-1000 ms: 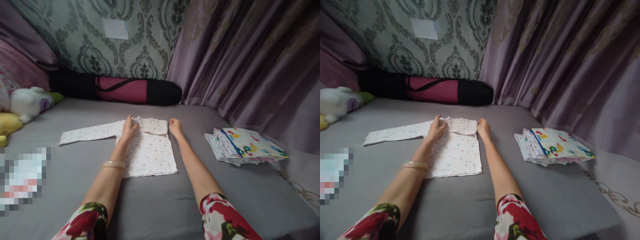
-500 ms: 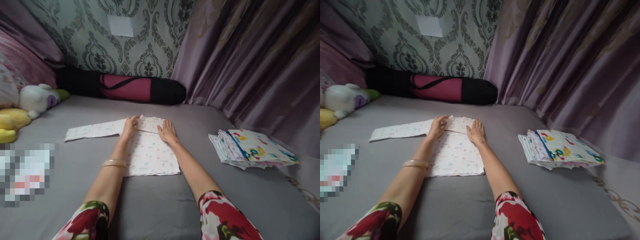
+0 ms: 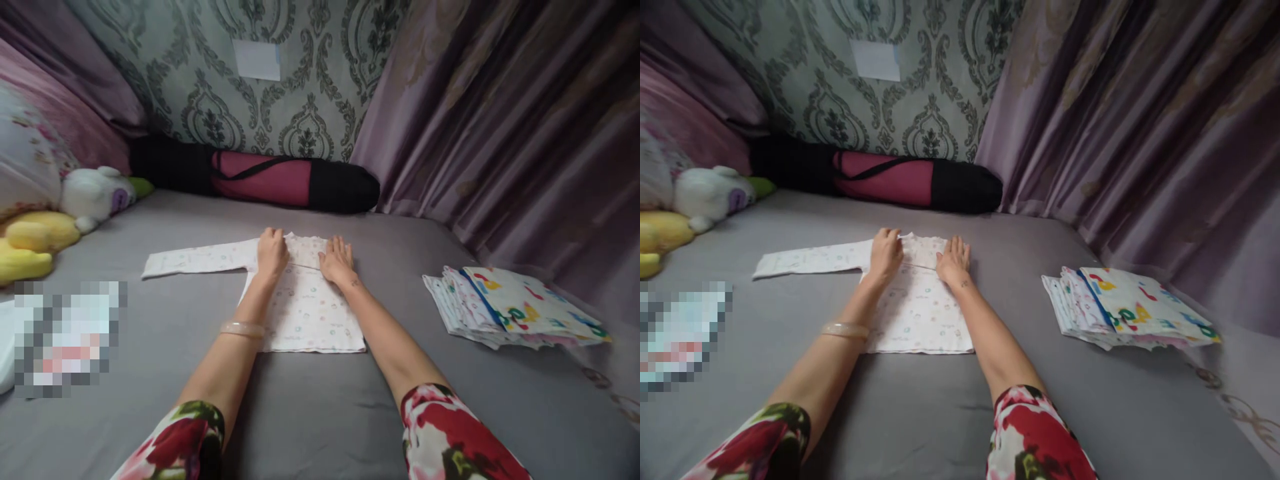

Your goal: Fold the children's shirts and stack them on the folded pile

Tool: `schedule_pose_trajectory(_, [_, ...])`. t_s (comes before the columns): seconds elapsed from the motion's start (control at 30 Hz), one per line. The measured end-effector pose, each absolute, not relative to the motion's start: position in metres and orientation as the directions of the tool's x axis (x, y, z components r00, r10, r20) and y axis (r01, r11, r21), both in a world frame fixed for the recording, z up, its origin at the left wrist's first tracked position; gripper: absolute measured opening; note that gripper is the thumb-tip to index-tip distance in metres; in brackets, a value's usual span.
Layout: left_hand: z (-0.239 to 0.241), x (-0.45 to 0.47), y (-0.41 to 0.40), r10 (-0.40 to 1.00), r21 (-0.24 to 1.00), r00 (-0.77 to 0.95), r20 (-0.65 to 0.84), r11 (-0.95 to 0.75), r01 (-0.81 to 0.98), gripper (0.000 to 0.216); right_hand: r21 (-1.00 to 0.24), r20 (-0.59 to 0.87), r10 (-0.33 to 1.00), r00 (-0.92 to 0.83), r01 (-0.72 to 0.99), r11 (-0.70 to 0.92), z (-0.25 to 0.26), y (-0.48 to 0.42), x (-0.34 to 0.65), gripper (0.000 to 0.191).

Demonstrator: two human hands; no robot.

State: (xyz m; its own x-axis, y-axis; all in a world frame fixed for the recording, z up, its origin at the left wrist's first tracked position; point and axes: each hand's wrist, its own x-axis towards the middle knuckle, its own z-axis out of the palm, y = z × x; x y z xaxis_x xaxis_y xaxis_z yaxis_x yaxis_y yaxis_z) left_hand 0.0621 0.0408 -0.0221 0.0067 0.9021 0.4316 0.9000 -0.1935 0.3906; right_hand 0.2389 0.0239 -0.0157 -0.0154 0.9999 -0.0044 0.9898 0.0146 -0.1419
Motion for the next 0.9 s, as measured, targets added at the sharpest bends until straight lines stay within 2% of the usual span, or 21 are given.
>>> schedule_pose_trajectory(0.13, [-0.030, 0.082, 0.036, 0.924, 0.270, 0.241, 0.296, -0.323, 0.907, 0.036, -0.194, 0.040, 0.983, -0.180, 0.963, 0.184, -0.021, 0.023, 0.216, 0.060])
schedule_pose_trajectory(0.23, [-0.045, 0.084, 0.036, 0.949, 0.214, 0.247, 0.195, -0.287, 0.934, 0.047, -0.225, 0.040, 0.981, -0.189, 0.955, 0.193, -0.032, 0.022, 0.209, 0.061])
schedule_pose_trajectory(0.33, [-0.054, 0.080, 0.036, 0.964, 0.190, 0.213, 0.160, -0.242, 0.952, 0.054, -0.242, 0.034, 0.982, -0.184, 0.952, 0.186, -0.037, 0.024, 0.211, 0.060])
schedule_pose_trajectory(0.47, [-0.054, 0.077, 0.035, 0.975, 0.218, 0.139, 0.175, -0.175, 0.960, 0.062, -0.276, -0.001, 0.986, -0.167, 0.948, 0.160, -0.032, 0.026, 0.220, 0.062])
schedule_pose_trajectory(0.67, [-0.055, 0.077, 0.033, 0.968, 0.272, 0.129, 0.214, -0.186, 0.944, 0.066, -0.199, 0.059, 0.995, 0.075, 0.978, -0.062, -0.037, 0.024, 0.241, 0.068])
schedule_pose_trajectory(0.9, [-0.055, 0.067, 0.036, 0.971, 0.362, 0.139, 0.196, -0.203, 0.910, 0.059, -0.243, 0.052, 0.998, 0.041, 0.970, -0.027, -0.039, 0.023, 0.250, 0.065])
